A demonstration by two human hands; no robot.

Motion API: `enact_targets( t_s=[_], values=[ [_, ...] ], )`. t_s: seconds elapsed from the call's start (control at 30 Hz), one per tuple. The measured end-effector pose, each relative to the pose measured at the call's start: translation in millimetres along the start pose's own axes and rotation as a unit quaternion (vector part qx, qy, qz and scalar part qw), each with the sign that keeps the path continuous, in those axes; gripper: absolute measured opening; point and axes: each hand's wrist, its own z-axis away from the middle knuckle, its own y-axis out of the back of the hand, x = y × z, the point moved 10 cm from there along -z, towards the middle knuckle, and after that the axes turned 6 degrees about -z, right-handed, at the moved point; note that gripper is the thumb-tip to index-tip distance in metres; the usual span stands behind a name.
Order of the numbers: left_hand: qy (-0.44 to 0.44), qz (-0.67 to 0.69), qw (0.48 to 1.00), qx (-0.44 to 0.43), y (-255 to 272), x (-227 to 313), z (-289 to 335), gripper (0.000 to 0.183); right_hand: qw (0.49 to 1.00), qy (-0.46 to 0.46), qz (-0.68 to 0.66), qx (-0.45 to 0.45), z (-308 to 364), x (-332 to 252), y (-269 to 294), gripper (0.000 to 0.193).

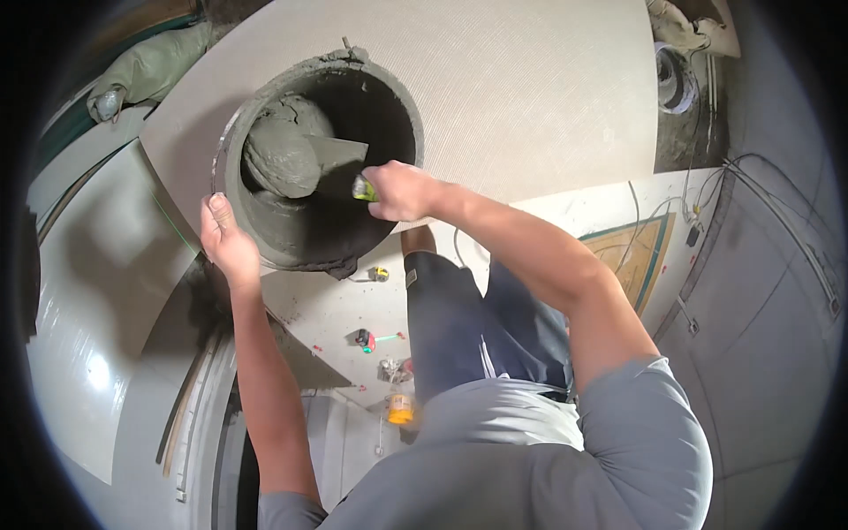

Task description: The person scoops adhesive from a bucket using a trowel and spreads it evenly across a large tile. The person then smooths the adhesive over the tile surface in preparation for installation.

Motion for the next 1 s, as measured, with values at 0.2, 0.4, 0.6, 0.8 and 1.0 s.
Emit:
enact_targets(
  t_s=[0.2,0.4,0.6,0.8,1.0],
  values=[
    [0.056,0.024,0.998,0.000,-13.1,11.1,-18.1,0.044,0.997,-0.063,0.011,0.038,96.4,19.1,53.1,0.030],
    [0.057,0.051,0.997,0.016,-14.7,25.3,-31.3,0.047,0.965,-0.173,0.137,0.144,198.9,66.2,119.4,0.035],
    [0.046,0.039,0.998,0.018,-25.4,36.9,-36.1,0.048,0.848,-0.230,0.415,0.236,214.0,161.4,181.2,0.024],
    [0.040,0.026,0.997,0.053,-11.1,32.3,-33.3,0.048,0.835,-0.238,0.390,0.307,246.4,173.7,190.6,0.022],
    [0.047,0.039,0.998,0.006,-21.5,26.0,-34.3,0.048,0.826,-0.436,0.264,0.241,264.7,247.8,164.5,0.030]
  ],
)
